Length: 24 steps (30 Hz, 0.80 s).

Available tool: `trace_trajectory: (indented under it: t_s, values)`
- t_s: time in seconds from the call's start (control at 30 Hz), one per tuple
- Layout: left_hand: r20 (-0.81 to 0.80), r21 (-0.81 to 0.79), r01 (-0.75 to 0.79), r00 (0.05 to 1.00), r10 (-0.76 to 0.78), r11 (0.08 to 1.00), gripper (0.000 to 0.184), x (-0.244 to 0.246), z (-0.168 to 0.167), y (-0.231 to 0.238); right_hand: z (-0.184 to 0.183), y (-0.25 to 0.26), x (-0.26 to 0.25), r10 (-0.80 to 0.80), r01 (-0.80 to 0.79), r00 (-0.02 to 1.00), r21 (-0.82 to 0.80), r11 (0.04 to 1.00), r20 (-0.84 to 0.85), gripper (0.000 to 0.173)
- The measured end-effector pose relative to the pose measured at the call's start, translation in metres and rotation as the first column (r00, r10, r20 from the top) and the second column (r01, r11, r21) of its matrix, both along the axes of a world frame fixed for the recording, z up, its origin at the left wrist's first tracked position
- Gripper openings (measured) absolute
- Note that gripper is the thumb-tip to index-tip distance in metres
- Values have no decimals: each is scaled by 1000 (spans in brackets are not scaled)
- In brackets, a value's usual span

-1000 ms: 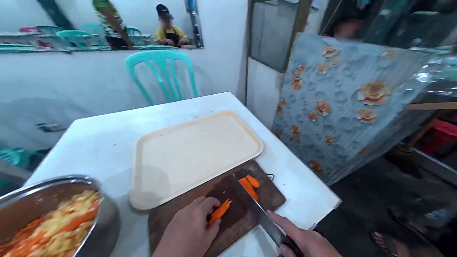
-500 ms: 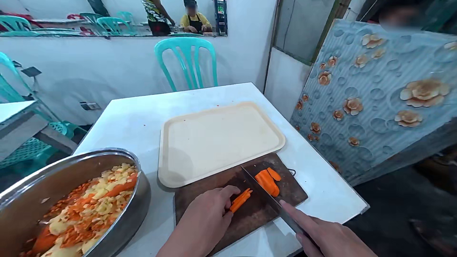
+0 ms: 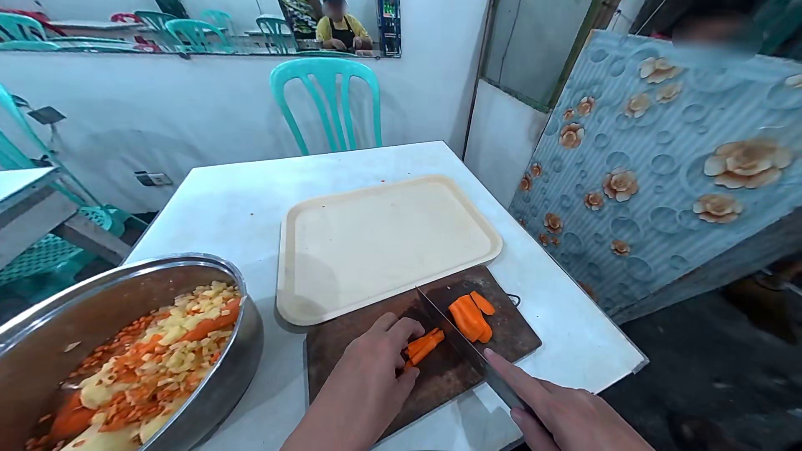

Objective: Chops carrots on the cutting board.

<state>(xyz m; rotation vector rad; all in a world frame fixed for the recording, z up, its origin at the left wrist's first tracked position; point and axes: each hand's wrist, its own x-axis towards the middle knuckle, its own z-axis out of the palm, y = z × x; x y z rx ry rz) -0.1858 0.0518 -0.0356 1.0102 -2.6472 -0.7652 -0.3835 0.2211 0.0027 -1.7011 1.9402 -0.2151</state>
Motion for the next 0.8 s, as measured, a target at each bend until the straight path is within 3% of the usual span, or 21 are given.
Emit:
trace_trajectory:
  t_s: [0.2,0.37,0.6,0.8]
  values:
    - [-52,-62,-13,999,10,998,36,-1,-5,2,2,-4,2,1,-1,1000,10,1000,6,57]
    - [64,-68,41,997,-36,997,48,8,2,-4,4,-5,0,-22,22,1000,3,1000,-1,59]
    - [71,-252,26,997,-9,967,40,4,-3,0,0,-5,3,-9,9,1000,12,1000,20,59]
    - [11,-359,46,999,-46,932,43,8,-9,-4,3,-4,2,-14,14,1000,22,1000,18,59]
